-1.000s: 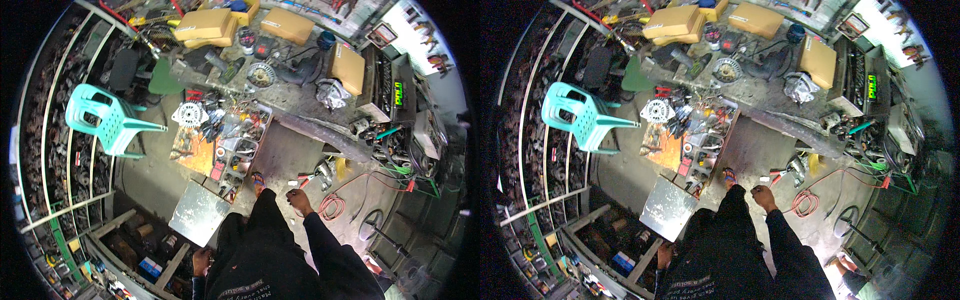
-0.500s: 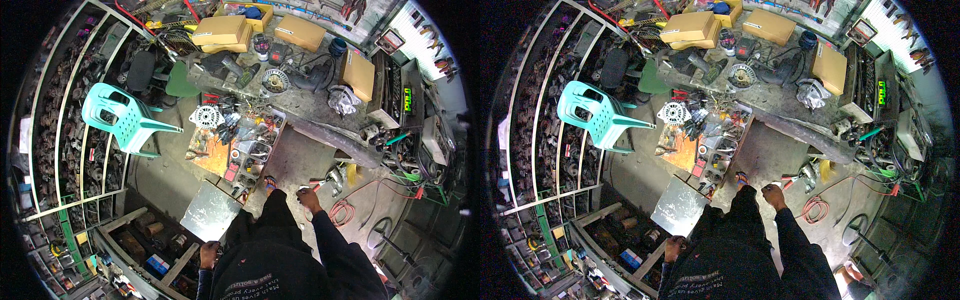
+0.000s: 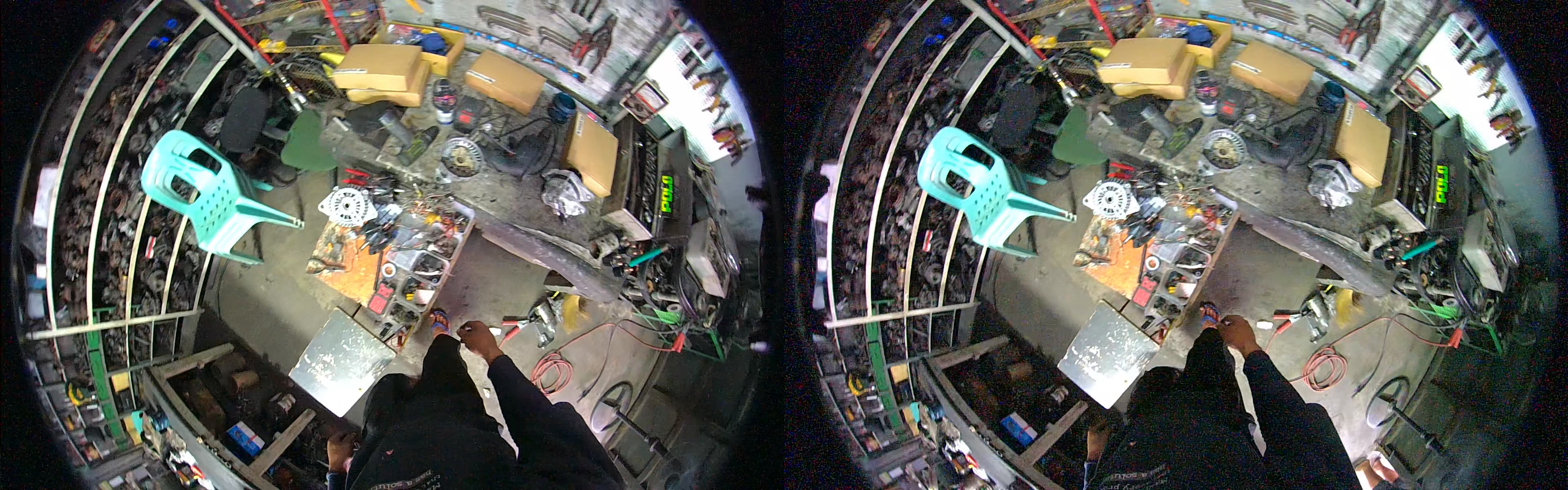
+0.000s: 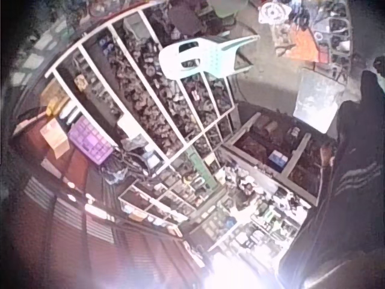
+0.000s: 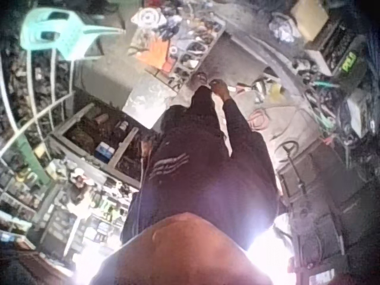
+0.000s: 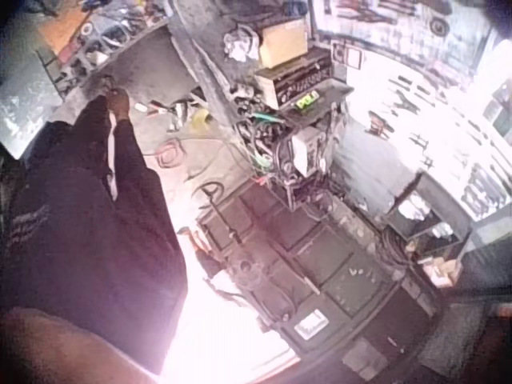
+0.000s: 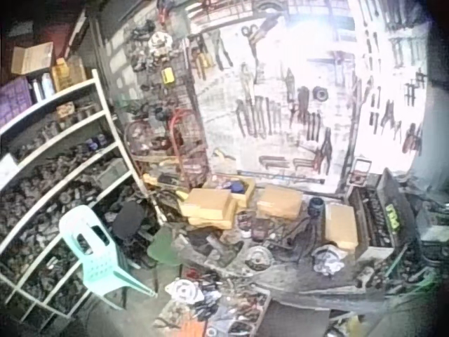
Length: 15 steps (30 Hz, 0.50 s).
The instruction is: The person manipulates a small green electrical connector with both hands, using pliers to adjust or remove internal components. The person repeatedly opens and closes the connector housing while working in a cluttered workshop.
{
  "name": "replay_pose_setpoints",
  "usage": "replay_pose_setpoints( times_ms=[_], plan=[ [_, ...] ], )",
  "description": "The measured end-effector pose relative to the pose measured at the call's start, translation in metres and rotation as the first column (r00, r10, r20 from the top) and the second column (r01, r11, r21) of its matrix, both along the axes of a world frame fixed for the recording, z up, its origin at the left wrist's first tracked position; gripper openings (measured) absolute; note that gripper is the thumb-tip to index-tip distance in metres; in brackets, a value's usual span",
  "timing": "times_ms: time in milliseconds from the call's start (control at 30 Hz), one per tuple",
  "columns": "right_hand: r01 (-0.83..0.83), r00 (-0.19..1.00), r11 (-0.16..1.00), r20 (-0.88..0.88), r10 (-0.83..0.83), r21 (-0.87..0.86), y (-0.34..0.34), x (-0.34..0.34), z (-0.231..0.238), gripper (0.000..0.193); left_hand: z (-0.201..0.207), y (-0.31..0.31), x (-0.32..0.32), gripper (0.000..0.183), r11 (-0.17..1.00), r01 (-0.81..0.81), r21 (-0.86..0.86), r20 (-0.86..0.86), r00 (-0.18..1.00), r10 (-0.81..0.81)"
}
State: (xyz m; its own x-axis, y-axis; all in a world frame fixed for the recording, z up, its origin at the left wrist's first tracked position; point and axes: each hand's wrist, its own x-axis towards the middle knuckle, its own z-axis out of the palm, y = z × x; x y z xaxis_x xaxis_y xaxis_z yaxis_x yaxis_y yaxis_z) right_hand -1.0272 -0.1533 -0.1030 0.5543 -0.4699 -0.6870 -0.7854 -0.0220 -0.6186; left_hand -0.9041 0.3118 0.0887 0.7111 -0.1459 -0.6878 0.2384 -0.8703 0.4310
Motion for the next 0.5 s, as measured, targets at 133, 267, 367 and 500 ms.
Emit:
replay_pose_setpoints(
  times_ms=[133, 267, 367, 500],
  plan=[
    [-0.025, 0.999, 0.999, -0.025, 0.026, 0.044, 0.009, -0.008, -0.019, 0.037, -0.009, 0.015, -0.014, 0.016, 0.971, -0.161, -0.178, -0.04, 0.987, 0.156],
    [-0.089, 0.996, 0.996, -0.01, 0.088, -0.005, 0.011, -0.01, -0.012, 0.038, -0.01, 0.023, -0.024, 0.016, 0.96, -0.174, -0.221, 0.025, 0.983, 0.184],
    [-0.185, 0.982, 0.981, 0.034, 0.187, -0.055, 0.025, 0.004, 0.033, 0.038, -0.024, 0.035, -0.026, 0.017, 0.915, -0.305, -0.263, 0.022, 0.947, 0.322],
    [-0.353, 0.865, 0.935, 0.374, 0.334, -0.02, 0.076, 0.046, 0.095, 0.035, 0.063, -0.066, 0.015, 0.016, 0.821, -0.428, -0.378, -0.019, 0.89, 0.456]
  ],
)
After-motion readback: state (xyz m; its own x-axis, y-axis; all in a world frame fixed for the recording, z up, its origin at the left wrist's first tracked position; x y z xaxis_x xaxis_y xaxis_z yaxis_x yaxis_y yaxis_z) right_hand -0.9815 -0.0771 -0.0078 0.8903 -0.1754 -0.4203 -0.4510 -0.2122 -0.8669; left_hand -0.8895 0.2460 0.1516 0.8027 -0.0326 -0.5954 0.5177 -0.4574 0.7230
